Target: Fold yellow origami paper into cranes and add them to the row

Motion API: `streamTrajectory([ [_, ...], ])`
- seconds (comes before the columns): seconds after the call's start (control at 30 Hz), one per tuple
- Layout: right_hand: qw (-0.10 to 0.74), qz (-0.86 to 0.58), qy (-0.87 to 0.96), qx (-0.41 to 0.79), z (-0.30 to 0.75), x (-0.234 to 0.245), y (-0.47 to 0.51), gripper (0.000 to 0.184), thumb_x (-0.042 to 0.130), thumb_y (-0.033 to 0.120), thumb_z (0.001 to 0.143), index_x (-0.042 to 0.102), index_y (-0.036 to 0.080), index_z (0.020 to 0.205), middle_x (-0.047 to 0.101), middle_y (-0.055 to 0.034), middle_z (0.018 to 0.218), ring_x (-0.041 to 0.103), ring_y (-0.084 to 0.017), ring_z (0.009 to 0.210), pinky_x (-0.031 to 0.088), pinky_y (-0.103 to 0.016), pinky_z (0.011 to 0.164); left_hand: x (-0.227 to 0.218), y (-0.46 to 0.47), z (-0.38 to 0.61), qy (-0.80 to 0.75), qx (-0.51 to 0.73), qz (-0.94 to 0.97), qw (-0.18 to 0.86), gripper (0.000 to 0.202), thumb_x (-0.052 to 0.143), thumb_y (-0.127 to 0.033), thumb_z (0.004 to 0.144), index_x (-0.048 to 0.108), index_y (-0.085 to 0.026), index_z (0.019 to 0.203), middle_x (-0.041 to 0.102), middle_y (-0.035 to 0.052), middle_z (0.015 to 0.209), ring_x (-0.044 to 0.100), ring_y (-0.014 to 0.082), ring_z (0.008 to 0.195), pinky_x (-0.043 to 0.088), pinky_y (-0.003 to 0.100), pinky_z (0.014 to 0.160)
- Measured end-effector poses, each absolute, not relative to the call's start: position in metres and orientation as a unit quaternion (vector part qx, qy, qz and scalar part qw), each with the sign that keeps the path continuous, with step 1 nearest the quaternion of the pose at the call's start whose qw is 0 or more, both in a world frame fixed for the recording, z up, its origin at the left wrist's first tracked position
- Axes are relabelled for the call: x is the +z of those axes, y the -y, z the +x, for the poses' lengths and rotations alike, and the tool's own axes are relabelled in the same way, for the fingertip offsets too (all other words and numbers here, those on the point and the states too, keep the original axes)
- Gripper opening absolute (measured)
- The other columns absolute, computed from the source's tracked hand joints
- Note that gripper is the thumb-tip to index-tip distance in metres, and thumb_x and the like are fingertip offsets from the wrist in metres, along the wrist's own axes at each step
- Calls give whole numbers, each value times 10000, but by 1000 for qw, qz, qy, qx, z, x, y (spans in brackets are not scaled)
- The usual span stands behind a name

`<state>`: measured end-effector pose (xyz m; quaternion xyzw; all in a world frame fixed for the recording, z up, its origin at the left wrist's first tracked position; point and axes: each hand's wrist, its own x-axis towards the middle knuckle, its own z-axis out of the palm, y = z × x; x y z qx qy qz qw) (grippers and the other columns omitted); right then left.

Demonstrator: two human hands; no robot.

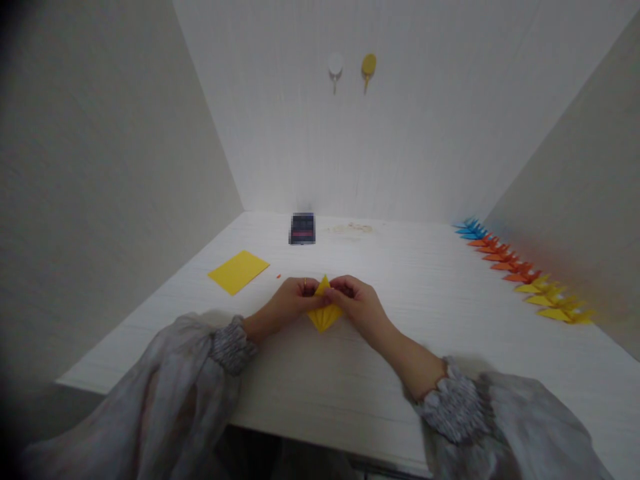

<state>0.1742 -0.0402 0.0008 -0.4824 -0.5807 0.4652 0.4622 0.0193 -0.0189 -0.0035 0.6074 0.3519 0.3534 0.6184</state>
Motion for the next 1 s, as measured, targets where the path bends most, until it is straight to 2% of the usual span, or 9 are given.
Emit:
streamTrajectory([
  [0.2,436,-478,584,490,174,0,39,234,569,404,725,593,172,741,594,-5,676,538,-120,614,421,-255,599,3,19,19,-353,458,557,596,247,652,-345,633,589,-123,723,622,16,687,557,107,613,444,239,604],
  [0.43,402,-458,575,546,174,3,41,192,615,358,686,590,174,731,633,-5,643,574,-130,589,443,-265,590,3,20,20,-353,459,571,581,224,629,-336,652,596,-128,728,633,21,693,574,118,608,463,257,609],
  [0.63,405,-457,553,567,173,0,41,139,653,289,639,574,193,702,663,0,648,604,-143,595,458,-281,593,6,22,21,-362,462,569,576,177,626,-293,651,588,-127,701,628,16,671,564,109,588,453,243,583],
  [0.83,415,-464,543,563,170,3,41,179,678,266,594,576,192,721,669,3,637,613,-147,586,465,-286,594,5,22,22,-390,475,572,544,169,621,-293,652,573,-134,680,606,-3,635,545,99,573,444,229,558],
  [1.0,410,-445,543,583,171,5,43,184,661,302,634,589,170,741,670,-14,651,613,-136,579,461,-279,613,4,20,22,-384,481,560,555,167,604,-292,663,560,-137,704,604,-2,648,561,107,581,453,236,560],
])
